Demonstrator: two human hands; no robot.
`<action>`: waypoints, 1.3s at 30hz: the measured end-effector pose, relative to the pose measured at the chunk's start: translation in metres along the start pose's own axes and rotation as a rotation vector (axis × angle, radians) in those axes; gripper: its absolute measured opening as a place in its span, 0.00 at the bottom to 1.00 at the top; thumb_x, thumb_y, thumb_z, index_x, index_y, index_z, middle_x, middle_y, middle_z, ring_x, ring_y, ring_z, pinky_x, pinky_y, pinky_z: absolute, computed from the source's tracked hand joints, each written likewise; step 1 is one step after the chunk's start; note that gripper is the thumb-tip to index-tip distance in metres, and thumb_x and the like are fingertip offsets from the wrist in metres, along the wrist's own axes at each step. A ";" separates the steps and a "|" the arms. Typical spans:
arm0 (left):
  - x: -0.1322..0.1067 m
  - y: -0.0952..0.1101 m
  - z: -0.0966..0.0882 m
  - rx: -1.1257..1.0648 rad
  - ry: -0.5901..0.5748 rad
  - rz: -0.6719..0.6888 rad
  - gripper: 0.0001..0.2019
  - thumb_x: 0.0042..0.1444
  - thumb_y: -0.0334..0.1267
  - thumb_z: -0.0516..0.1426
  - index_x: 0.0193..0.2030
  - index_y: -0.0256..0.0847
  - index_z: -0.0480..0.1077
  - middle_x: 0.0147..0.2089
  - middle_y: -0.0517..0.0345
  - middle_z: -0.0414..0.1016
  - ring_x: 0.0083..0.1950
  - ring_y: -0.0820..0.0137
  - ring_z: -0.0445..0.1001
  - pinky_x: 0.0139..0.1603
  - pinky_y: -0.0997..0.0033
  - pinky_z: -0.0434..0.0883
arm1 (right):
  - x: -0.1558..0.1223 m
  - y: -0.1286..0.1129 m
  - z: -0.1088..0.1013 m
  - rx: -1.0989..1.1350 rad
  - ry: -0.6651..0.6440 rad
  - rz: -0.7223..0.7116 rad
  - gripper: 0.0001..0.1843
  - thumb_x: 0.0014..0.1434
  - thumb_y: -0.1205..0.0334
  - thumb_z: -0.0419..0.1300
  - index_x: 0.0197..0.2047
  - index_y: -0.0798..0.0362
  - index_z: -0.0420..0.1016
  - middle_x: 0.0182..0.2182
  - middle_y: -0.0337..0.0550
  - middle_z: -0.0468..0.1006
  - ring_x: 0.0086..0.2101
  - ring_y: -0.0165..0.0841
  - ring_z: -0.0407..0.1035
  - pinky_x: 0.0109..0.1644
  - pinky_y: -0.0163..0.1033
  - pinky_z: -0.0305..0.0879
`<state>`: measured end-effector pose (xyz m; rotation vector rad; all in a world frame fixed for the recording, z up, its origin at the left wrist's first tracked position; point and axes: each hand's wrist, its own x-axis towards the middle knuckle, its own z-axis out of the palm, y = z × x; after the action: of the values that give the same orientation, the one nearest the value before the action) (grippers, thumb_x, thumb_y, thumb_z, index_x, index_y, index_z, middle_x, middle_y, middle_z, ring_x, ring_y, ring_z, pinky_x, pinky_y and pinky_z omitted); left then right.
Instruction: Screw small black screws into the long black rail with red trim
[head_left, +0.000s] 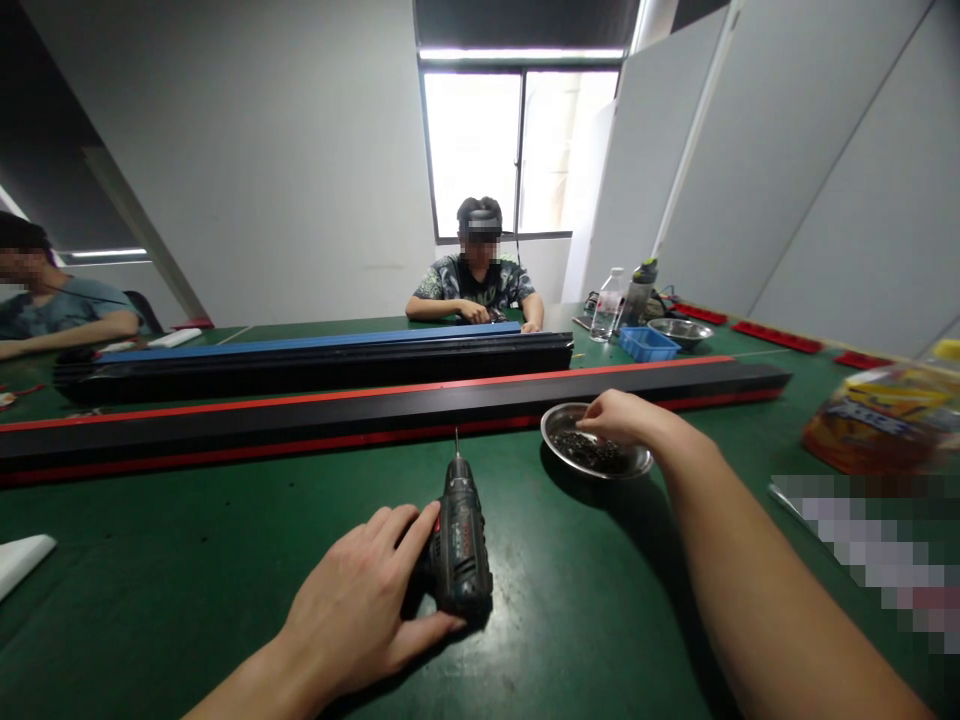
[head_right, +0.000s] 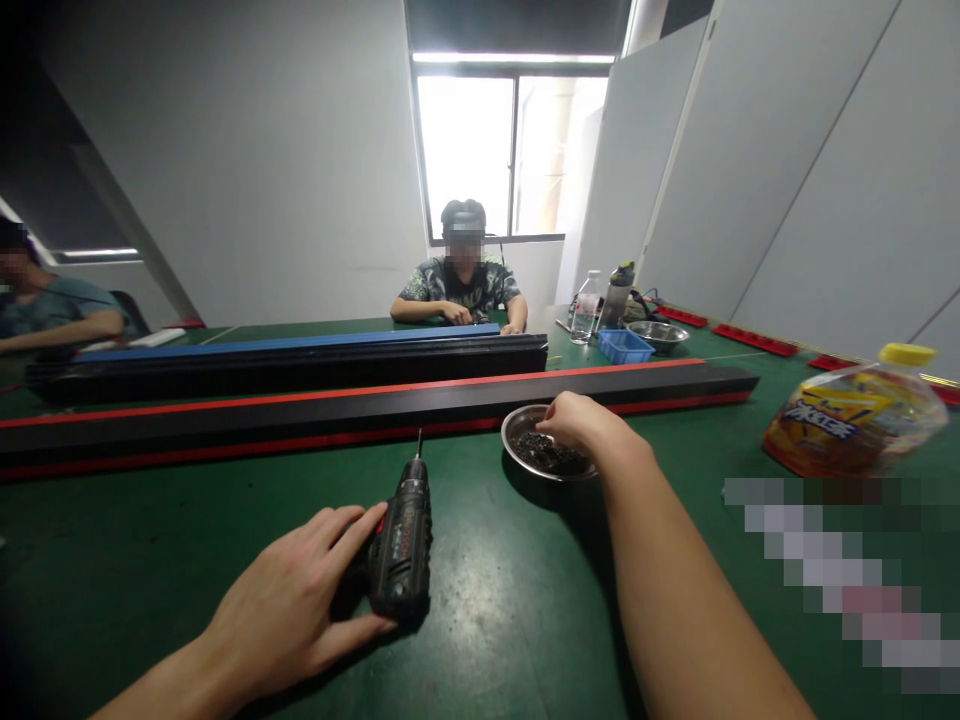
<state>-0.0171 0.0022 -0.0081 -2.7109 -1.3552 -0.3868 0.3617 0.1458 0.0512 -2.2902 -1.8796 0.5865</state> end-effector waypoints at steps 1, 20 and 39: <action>-0.001 0.000 0.000 -0.001 0.004 0.012 0.42 0.60 0.65 0.62 0.71 0.36 0.65 0.60 0.40 0.76 0.55 0.49 0.77 0.54 0.50 0.78 | 0.003 0.002 0.005 0.008 -0.017 0.011 0.09 0.57 0.56 0.70 0.32 0.53 0.86 0.29 0.49 0.84 0.28 0.37 0.77 0.31 0.36 0.65; -0.007 0.000 -0.002 0.000 -0.009 0.041 0.43 0.59 0.66 0.63 0.72 0.38 0.64 0.60 0.40 0.77 0.55 0.50 0.78 0.55 0.49 0.79 | 0.015 -0.001 0.030 -0.183 0.066 0.038 0.13 0.55 0.65 0.70 0.45 0.52 0.88 0.44 0.58 0.86 0.42 0.44 0.81 0.44 0.40 0.73; -0.011 -0.002 -0.002 -0.045 0.013 0.105 0.44 0.59 0.65 0.63 0.74 0.39 0.60 0.61 0.41 0.76 0.54 0.51 0.78 0.54 0.51 0.77 | -0.018 -0.074 0.019 0.239 0.189 -0.361 0.09 0.65 0.62 0.66 0.38 0.55 0.89 0.30 0.47 0.86 0.30 0.35 0.78 0.37 0.35 0.68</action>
<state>-0.0257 -0.0055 -0.0092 -2.7961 -1.2083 -0.4309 0.2838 0.1420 0.0623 -1.7386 -1.9437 0.4938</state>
